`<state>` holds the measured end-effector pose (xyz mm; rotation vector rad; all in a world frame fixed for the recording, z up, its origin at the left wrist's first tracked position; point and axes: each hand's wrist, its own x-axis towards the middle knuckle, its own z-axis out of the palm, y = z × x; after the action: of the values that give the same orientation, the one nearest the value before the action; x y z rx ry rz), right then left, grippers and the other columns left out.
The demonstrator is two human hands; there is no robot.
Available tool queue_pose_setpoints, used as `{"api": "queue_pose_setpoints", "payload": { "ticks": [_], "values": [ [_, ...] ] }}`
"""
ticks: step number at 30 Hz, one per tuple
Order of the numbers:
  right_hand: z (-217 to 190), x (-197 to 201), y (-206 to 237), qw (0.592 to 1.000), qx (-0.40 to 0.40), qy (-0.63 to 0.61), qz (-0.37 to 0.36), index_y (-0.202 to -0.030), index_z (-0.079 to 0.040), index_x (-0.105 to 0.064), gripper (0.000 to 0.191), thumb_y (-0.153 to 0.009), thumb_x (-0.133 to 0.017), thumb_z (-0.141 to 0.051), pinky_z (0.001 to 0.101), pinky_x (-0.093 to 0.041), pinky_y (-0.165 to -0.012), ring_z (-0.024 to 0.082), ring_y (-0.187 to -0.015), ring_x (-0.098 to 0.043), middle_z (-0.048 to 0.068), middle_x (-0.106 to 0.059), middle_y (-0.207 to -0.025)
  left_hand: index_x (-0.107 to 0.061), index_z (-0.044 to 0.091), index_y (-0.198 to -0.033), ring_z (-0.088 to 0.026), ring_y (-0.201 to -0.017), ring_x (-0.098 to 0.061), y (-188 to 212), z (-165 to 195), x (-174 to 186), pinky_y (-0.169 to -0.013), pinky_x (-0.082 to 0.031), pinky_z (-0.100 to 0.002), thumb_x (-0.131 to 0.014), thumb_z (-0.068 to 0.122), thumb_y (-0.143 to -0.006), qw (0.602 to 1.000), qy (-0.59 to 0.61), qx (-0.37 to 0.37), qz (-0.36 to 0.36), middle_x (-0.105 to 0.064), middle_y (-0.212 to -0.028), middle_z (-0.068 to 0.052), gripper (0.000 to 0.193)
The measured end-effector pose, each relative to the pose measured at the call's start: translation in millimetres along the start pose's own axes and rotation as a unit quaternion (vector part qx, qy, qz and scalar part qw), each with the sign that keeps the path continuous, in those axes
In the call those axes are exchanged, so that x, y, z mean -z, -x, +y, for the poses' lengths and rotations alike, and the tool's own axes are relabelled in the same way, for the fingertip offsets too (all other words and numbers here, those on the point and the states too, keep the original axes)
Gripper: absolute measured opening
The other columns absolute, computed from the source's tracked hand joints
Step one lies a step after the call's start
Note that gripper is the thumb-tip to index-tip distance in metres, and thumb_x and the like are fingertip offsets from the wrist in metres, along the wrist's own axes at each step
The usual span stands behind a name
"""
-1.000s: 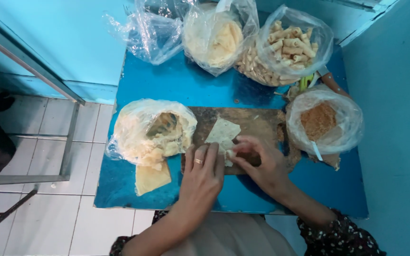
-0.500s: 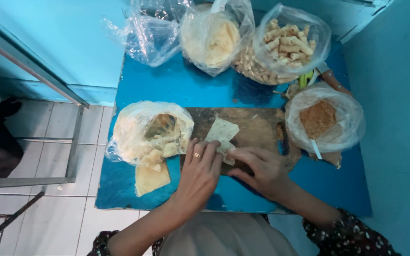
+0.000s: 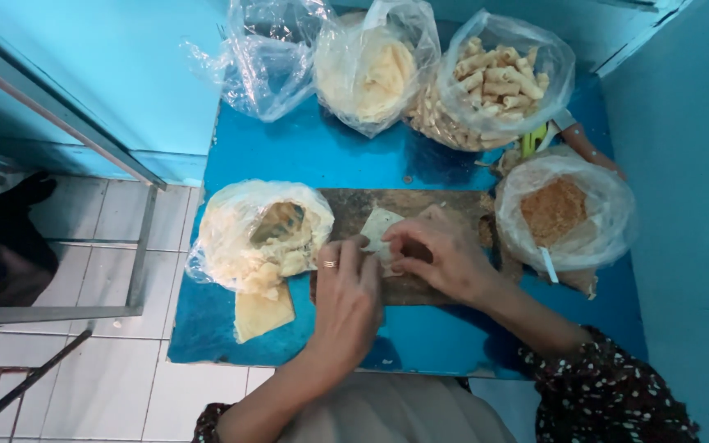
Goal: The person sits at a small blue table and folds filled pastry wrappers by hand. They take thin square wrappers, place filling from a covered bowl onto each wrapper, fold the wrapper over the filling, and set the folded pastries aside while working through the batch.
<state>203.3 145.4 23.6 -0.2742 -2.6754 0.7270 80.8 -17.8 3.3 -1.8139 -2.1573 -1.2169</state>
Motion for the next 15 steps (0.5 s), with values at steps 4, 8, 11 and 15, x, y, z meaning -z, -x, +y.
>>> {"api": "queue_pose_setpoints", "payload": {
  "ticks": [4, 8, 11, 15],
  "values": [
    [2.8, 0.5, 11.3, 0.999, 0.036, 0.011, 0.03, -0.113, -0.014, -0.068, 0.03, -0.086, -0.079, -0.016, 0.0382, -0.047, -0.086, 0.022, -0.096, -0.066, -0.001, -0.073, -0.096, -0.065, -0.004, -0.103, -0.041, -0.12, -0.05, -0.6, -1.7, -2.8, -0.1, -0.044, -0.048, -0.062, -0.002, -0.077, 1.0, -0.008, -0.009, -0.013, -0.055, -0.134, -0.022, 0.026],
    [7.2, 2.6, 22.2, 0.993, 0.096, 0.052, 0.044, -0.112, -0.013, -0.066, 0.027, -0.088, -0.077, -0.017, 0.043, -0.046, -0.089, 0.021, -0.099, -0.067, 0.001, -0.073, -0.103, -0.066, -0.005, -0.108, -0.039, -0.119, -0.05, -1.2, -8.2, -5.9, -0.099, -0.045, -0.048, -0.065, 0.003, -0.08, 0.999, -0.015, -0.052, 0.0, -0.054, -0.138, -0.021, 0.03],
    [10.2, -0.5, 22.9, 0.995, 0.067, 0.049, 0.047, -0.109, -0.013, -0.067, 0.026, -0.086, -0.078, -0.02, 0.0438, -0.045, -0.087, 0.021, -0.099, -0.068, -0.002, -0.073, -0.097, -0.066, -0.005, -0.109, -0.041, -0.118, -0.05, -0.7, -11.5, -9.1, -0.099, -0.045, -0.047, -0.065, -0.001, -0.079, 0.999, -0.002, -0.049, -0.018, -0.054, -0.137, -0.02, 0.03],
    [9.3, -1.1, 23.9, 0.999, 0.024, -0.023, 0.03, -0.115, -0.011, -0.066, 0.027, -0.09, -0.076, -0.018, 0.0392, -0.048, -0.09, 0.023, -0.1, -0.067, -0.001, -0.073, -0.1, -0.065, -0.007, -0.108, -0.041, -0.119, -0.051, 1.4, -6.6, -11.7, -0.1, -0.046, -0.045, -0.064, -0.003, -0.08, 0.998, 0.023, -0.042, -0.034, -0.055, -0.134, -0.02, 0.029]
  ]
}}
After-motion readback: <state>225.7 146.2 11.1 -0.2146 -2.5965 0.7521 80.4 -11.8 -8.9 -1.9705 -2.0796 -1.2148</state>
